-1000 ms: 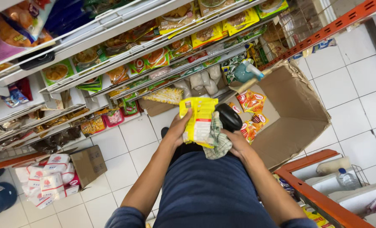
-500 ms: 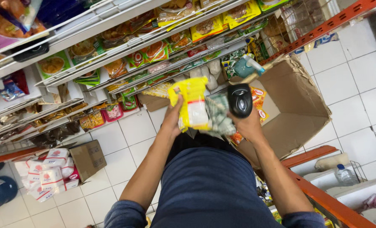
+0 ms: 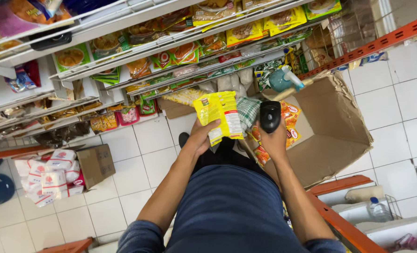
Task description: The person scans barcodes on individual spice packets and places them into a cardboard box using a handheld scanner.
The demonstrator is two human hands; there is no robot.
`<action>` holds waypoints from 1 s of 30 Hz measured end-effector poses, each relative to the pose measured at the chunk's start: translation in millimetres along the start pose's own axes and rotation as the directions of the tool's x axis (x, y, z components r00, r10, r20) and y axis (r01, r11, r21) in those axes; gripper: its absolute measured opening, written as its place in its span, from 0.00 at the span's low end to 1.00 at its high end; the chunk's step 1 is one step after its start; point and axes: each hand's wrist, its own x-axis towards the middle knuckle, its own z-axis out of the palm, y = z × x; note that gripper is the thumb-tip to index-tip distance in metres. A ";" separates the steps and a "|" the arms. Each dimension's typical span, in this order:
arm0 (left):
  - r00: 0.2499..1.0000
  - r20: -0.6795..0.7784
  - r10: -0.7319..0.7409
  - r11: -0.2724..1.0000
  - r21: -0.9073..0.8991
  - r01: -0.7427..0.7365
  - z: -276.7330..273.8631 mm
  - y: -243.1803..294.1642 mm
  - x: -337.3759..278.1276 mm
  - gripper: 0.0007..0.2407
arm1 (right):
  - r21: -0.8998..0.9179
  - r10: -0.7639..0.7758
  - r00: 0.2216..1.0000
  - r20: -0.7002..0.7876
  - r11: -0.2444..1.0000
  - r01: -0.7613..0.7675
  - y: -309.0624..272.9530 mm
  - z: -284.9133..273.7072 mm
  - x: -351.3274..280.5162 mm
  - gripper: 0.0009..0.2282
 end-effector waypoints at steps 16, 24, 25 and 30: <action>0.965 0.241 -0.100 0.906 0.422 -0.012 36.0 56.3 -33.3 0.38 | 0.361 0.070 0.943 0.325 0.912 -0.192 -64.2 -5.0 -7.5 0.20; 0.988 0.119 -0.102 0.902 0.430 0.041 13.5 69.5 -64.6 0.29 | 0.448 0.147 0.932 0.331 0.845 -0.292 -100.3 14.5 -30.2 0.22; 0.989 0.115 -0.088 0.912 0.408 0.033 12.1 72.0 -70.4 0.29 | 0.453 0.145 0.931 0.334 0.842 -0.294 -103.9 13.0 -32.3 0.22; 0.989 0.094 -0.117 0.974 0.206 0.095 3.0 89.0 -87.2 0.25 | 0.537 0.105 0.924 0.368 0.787 -0.303 -131.3 13.3 -35.7 0.25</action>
